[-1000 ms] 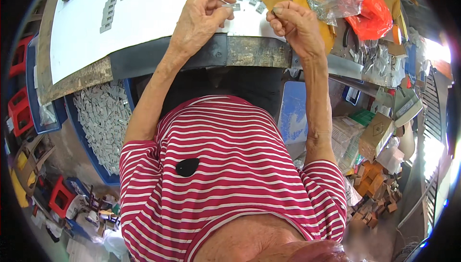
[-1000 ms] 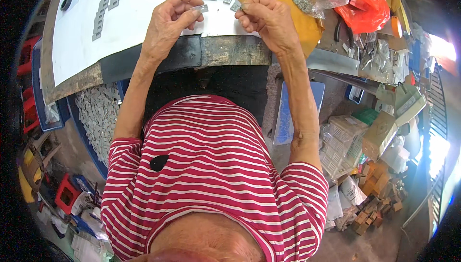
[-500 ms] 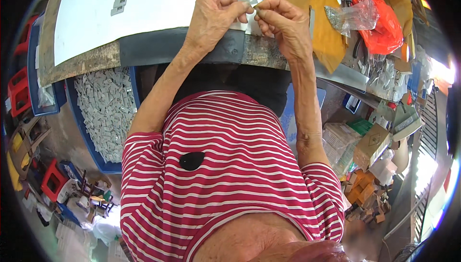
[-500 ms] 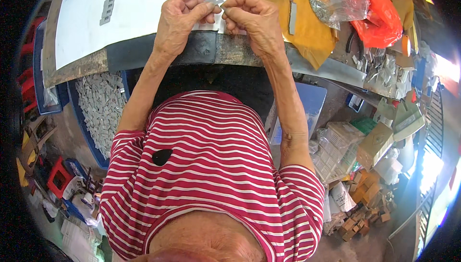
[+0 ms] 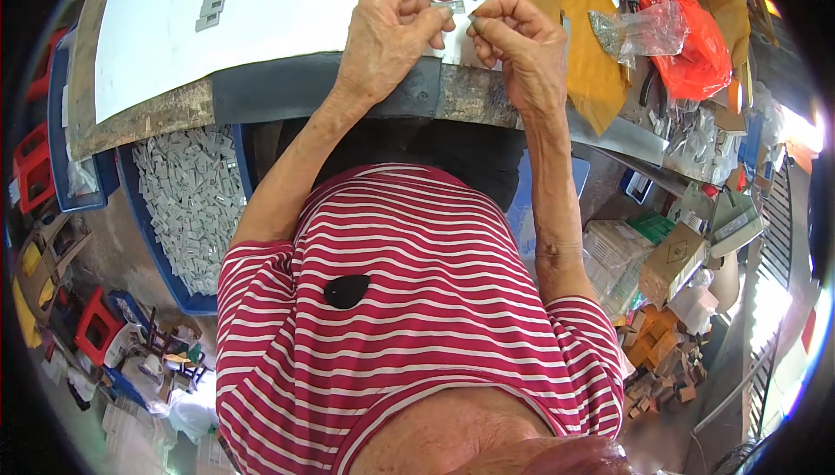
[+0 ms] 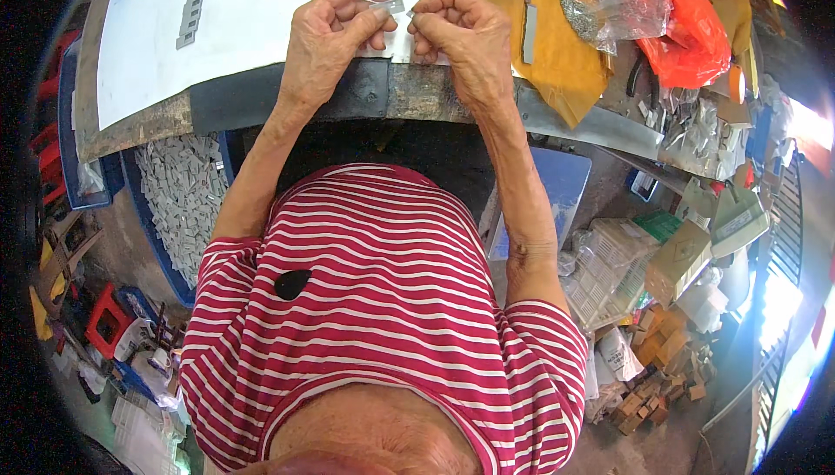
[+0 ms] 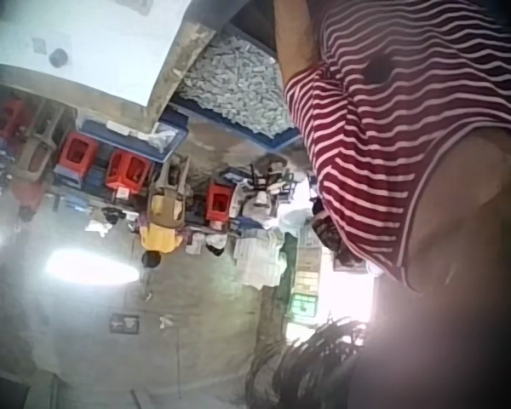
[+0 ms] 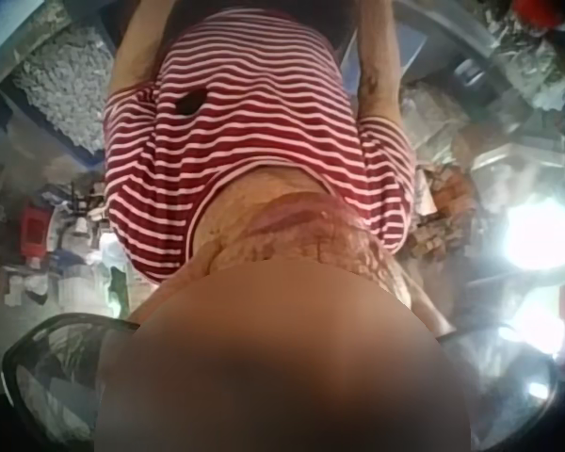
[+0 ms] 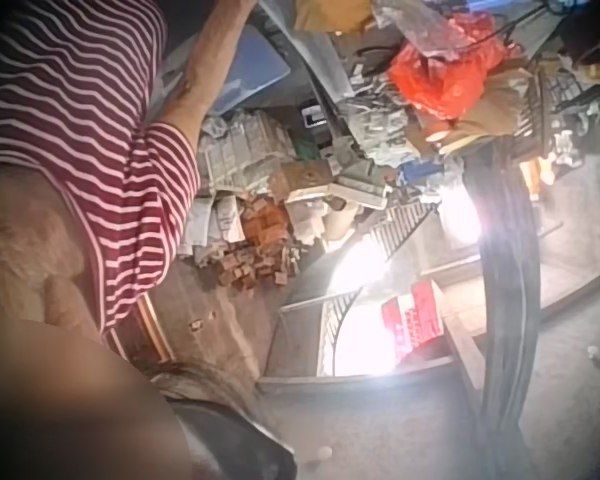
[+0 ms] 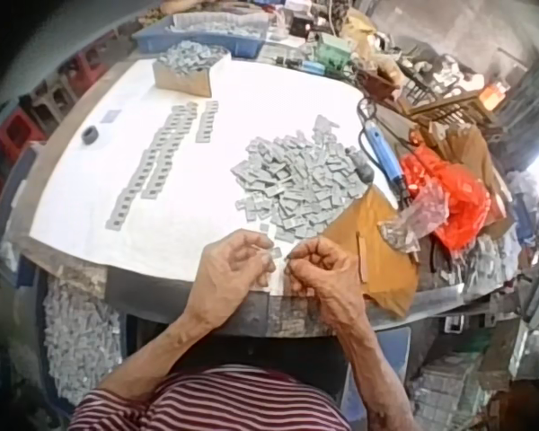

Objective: Sorting and organizing small grey hardware components on a workbench.

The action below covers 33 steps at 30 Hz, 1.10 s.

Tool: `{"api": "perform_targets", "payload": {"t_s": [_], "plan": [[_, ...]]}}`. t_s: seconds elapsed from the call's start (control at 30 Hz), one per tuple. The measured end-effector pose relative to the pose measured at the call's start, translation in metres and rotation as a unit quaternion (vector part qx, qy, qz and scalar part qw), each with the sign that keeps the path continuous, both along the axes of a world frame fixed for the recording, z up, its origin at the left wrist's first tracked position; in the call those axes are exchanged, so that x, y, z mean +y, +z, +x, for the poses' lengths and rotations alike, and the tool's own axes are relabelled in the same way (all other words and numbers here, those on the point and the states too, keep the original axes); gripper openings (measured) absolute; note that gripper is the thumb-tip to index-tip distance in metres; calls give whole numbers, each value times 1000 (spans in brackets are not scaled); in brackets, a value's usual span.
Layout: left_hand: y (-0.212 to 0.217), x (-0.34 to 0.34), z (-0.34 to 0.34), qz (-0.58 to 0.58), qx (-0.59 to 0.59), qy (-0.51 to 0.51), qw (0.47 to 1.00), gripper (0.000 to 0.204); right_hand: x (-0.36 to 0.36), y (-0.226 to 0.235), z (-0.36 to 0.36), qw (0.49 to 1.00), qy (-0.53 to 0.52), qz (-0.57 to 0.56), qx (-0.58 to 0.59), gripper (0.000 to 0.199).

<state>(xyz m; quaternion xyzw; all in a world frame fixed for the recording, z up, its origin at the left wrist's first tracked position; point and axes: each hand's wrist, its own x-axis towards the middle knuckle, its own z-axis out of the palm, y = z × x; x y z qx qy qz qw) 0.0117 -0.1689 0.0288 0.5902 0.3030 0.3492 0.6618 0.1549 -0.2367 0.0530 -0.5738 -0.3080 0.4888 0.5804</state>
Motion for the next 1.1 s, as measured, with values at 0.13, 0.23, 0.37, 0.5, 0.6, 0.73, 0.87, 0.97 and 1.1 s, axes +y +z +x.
{"api": "perform_targets", "payload": {"t_s": [0.13, 0.23, 0.37, 0.5, 0.6, 0.73, 0.87, 0.97, 1.1], "plan": [[-1, 0, -1, 13, 10, -2, 1000, 20, -1, 0, 0, 999, -3, -2, -39, 14], [-3, 0, -1, 17, 7, -5, 1000, 20, -3, -1, 0, 997, -15, -14, -78, 14], [-3, 0, -1, 13, 7, -14, 1000, 21, -6, -2, 4, 995, -18, 1, -98, 13], [-3, 2, -3, 17, -2, -30, 999, 23, -7, -3, 7, 995, -14, 9, -94, 12], [-2, 1, -5, 29, 4, -45, 999, 23, -8, -4, 9, 997, 3, 9, -77, 12], [-2, 1, -5, 20, -6, -44, 999, 23, -8, -4, 7, 998, 14, 12, -54, 12], [-2, 1, -5, 14, -10, -47, 999, 23, -7, -7, 8, 997, 9, 42, -65, 12], [-2, 1, -5, 7, -9, -48, 999, 23, -6, -5, 6, 999, -13, 46, -19, 13], [-2, 2, -5, 5, -10, -59, 998, 24, -7, -5, 5, 999, -10, 46, -20, 13]]}}
